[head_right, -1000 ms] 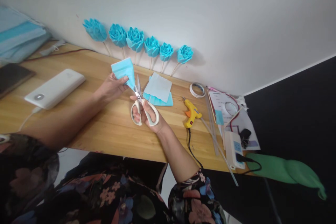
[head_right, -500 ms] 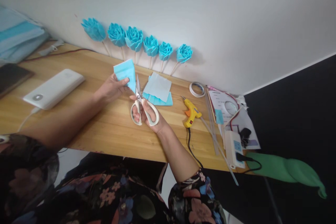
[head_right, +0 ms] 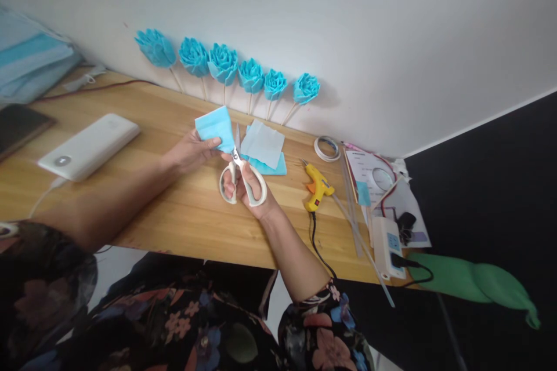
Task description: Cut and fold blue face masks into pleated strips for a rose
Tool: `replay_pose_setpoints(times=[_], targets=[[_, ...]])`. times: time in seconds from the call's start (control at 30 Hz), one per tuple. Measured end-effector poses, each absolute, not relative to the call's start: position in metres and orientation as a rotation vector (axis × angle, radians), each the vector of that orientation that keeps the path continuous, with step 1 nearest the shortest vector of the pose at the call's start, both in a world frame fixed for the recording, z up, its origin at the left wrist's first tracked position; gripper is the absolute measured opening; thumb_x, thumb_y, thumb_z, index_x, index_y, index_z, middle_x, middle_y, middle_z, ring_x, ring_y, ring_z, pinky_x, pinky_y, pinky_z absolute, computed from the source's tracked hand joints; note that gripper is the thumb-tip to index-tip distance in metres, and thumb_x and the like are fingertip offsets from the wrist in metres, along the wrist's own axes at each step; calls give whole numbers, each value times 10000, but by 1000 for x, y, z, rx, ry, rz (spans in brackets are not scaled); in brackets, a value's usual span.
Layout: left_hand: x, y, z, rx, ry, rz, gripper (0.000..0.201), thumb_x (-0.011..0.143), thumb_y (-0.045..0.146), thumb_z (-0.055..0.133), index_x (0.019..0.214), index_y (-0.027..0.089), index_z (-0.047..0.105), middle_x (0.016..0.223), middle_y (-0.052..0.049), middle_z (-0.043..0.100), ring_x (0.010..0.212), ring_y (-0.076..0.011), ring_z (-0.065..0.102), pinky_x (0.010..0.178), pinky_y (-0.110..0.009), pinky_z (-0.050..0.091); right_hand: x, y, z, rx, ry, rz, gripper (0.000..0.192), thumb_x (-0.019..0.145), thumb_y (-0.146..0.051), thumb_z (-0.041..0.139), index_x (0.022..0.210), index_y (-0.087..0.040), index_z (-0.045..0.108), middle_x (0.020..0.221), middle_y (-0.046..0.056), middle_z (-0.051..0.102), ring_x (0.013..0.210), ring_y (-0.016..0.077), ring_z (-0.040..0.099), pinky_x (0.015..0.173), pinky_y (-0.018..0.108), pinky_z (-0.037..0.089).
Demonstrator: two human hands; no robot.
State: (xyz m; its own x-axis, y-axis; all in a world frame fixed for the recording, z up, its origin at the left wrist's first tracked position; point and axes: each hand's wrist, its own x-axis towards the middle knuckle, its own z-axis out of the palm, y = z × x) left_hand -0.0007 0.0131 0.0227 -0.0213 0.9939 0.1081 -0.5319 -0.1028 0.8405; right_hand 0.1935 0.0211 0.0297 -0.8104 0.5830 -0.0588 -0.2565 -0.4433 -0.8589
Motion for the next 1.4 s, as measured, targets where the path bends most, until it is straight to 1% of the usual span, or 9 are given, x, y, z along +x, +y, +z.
replay_pose_setpoints(times=[0.13,0.33,0.5,0.7,0.83,1.0,1.13,1.27,1.4], targets=[[-1,14,23,880,705,1497,335,707,320,879,902,115,700,804,-69,756,665,-181,718,691,-286,597,192,20,31,-456,-1203,2248,596,812,-701,645,1145,-208,634,695,-31,538,549,103,440,481,254,390],[-1,15,20,862,728,1525,317,711,291,877,921,126,706,841,-64,759,712,-166,713,708,-270,590,191,17,32,-503,-1179,2232,596,797,-704,660,1110,-197,655,672,-39,505,525,84,377,432,230,325],[-1,15,19,863,721,1524,337,705,293,882,946,134,708,848,-56,756,708,-163,713,682,-260,589,190,15,35,-529,-1169,2219,612,764,-711,692,1084,-191,665,645,-45,501,498,69,341,404,217,283],[-3,15,19,864,732,1521,349,702,298,885,957,135,712,852,-61,759,719,-167,716,691,-263,587,190,13,35,-517,-1178,2202,571,809,-681,670,1097,-187,667,629,-51,499,483,61,333,404,207,285],[-4,16,18,853,721,1530,352,687,285,895,955,138,721,846,-50,754,718,-158,711,683,-258,591,190,12,34,-547,-1169,2197,592,788,-679,694,1105,-180,667,638,-51,509,473,55,334,392,210,281],[-4,16,19,835,742,1534,377,669,289,904,959,134,720,857,-49,750,739,-153,702,665,-242,582,190,12,34,-565,-1232,2174,658,781,-707,677,1163,-172,651,639,-63,489,451,42,312,376,202,257],[-4,15,22,832,772,1524,388,667,299,903,962,135,711,844,-40,741,769,-162,707,668,-243,583,189,11,34,-556,-1227,2179,658,770,-695,699,1170,-174,648,632,-70,486,438,35,307,371,193,252],[-5,14,24,823,767,1507,391,645,296,917,933,136,706,820,-30,739,743,-150,703,662,-231,588,189,12,33,-564,-1208,2189,648,750,-671,735,1154,-172,649,621,-72,494,433,38,303,359,197,252],[-9,14,24,807,762,1462,398,658,277,911,965,128,707,868,-41,755,744,-145,710,676,-235,606,192,16,30,-558,-1248,2196,634,777,-656,720,1177,-171,644,633,-68,501,441,39,318,366,193,262]])
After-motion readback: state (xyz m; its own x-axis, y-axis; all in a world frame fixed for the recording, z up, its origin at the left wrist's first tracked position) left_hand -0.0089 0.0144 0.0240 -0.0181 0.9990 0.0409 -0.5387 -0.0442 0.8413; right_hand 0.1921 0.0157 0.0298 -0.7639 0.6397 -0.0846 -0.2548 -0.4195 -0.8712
